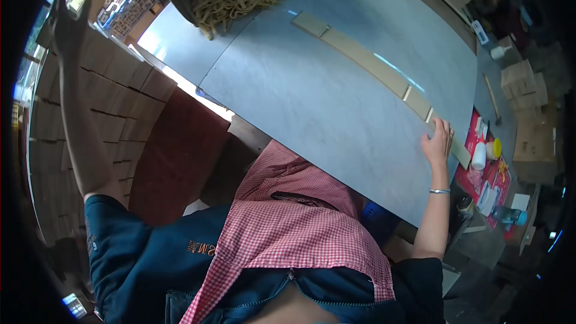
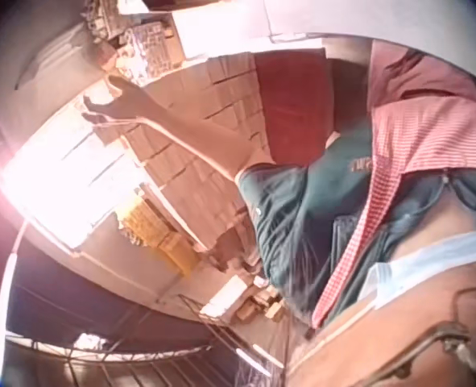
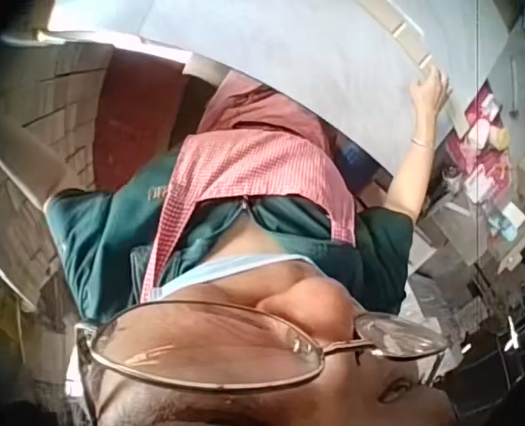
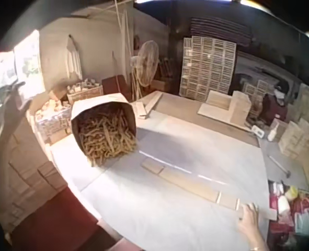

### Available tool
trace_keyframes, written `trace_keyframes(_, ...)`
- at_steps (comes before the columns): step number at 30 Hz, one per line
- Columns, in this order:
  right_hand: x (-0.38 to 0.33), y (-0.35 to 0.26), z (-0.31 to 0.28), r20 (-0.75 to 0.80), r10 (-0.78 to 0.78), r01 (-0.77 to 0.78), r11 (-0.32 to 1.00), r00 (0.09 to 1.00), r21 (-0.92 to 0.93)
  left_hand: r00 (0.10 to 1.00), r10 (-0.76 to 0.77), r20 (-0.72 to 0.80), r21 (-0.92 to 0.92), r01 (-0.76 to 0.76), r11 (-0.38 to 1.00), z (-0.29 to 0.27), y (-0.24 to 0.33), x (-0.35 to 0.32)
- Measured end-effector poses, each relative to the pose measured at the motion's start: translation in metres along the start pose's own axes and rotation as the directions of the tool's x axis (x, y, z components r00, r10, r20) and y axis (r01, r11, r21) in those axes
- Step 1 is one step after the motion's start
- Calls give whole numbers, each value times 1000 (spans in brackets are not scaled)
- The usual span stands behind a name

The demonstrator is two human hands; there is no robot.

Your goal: The person is assembling small wooden boxes by applying glue to wooden strips and securing them with a pneumatic nail gun.

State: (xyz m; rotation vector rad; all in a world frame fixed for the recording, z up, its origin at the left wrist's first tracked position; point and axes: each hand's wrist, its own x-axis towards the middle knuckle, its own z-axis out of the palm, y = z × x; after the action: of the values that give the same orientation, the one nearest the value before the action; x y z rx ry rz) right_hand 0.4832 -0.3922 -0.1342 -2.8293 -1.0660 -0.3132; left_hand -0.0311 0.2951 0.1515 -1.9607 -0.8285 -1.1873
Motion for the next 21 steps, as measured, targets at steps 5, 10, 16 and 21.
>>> trace_keyframes(5,-11,24,-8,79,127,-118,987,989,-105,960,206,190,-684,-21,730,16,252,-85)
trace_keyframes(10,-8,57,-1,23,-13,16,986,1000,-165,743,582,331,-734,-184,653,53,378,-133)
trace_keyframes(16,-3,90,-19,319,158,-86,970,934,-228,627,665,405,-713,-239,659,137,446,-153)
trace_keyframes(21,-2,88,-46,290,43,-1,990,956,-143,505,710,490,-737,-196,647,115,440,-106)
